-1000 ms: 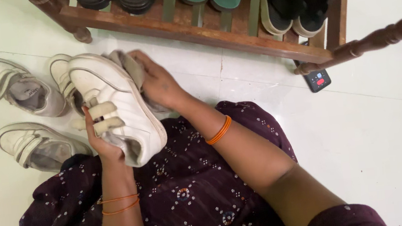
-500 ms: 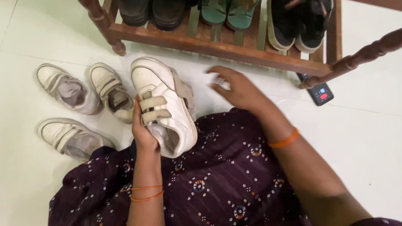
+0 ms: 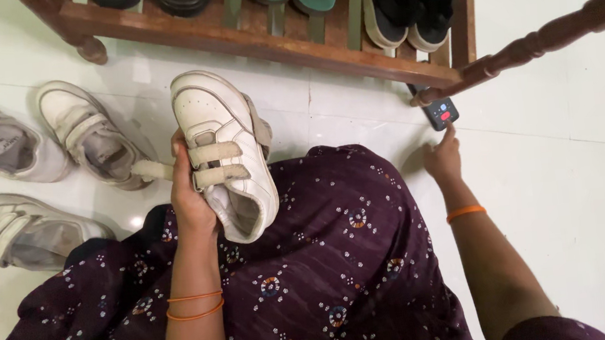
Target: The person sits on the floor and wipes a white sneaker with a cloth, focusing on the upper and strap areas. The person repeatedly rubs the shoe's surface and rotates it to access different sides.
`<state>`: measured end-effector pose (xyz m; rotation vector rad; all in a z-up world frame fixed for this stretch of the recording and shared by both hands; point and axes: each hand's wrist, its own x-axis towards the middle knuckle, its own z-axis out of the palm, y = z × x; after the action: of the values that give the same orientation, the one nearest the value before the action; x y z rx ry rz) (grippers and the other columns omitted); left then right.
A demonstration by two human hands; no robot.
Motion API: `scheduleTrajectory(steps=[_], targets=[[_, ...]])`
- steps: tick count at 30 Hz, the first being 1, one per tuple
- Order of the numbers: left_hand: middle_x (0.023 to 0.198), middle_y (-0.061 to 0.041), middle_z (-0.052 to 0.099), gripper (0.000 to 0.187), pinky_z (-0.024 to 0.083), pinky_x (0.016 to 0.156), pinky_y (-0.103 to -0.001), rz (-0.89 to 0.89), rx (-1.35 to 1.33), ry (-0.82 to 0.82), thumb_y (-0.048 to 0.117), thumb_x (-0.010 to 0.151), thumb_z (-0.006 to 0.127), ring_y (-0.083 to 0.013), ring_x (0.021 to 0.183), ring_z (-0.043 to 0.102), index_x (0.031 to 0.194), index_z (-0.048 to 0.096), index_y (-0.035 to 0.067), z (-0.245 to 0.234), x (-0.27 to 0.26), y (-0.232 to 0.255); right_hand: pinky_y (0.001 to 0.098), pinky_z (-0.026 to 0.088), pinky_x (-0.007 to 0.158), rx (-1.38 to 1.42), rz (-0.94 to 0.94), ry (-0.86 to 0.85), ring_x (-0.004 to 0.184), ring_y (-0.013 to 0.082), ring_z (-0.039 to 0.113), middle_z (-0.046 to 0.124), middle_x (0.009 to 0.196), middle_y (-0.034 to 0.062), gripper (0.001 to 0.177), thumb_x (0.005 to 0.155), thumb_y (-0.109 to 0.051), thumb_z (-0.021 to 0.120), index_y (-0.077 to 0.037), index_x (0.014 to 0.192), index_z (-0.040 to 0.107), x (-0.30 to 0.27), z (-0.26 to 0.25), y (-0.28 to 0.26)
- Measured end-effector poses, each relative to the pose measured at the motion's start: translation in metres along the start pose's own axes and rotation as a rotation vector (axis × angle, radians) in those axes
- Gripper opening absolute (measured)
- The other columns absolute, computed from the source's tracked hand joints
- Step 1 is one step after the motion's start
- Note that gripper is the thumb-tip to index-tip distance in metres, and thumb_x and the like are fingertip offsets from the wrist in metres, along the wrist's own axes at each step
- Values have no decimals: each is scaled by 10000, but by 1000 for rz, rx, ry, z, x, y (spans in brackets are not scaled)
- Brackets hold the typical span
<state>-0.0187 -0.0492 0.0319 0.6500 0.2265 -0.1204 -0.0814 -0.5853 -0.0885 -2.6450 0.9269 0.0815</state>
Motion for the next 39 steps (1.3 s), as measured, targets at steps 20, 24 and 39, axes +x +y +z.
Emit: scheduleTrajectory(steps=[20,24,39], targets=[[1346,-78,578,432,496,1097,-361,72,-30,-3,368,1126,443,-202,1264,585,1435,488,69,-14,12,1,559,415,1047,34,9,118,1218,518,538,517,1345,356,665,919,-136,534,-126,1548,320,29,12,20],[1320,-83,588,438,494,1056,-366,76,7,1,371,1135,436,-208,1215,594,1447,493,68,-17,12,1,558,411,1054,52,-49,149,1225,524,533,506,1363,372,652,932,-112,530,-95,1549,319,20,11,18],[1335,-90,610,466,514,1058,-387,95,-54,85,389,1100,453,-230,1219,615,1458,493,94,-27,16,-2,463,511,881,133,14,100,919,350,688,701,968,206,412,1007,-105,536,-25,1408,489,6,-10,-25]])
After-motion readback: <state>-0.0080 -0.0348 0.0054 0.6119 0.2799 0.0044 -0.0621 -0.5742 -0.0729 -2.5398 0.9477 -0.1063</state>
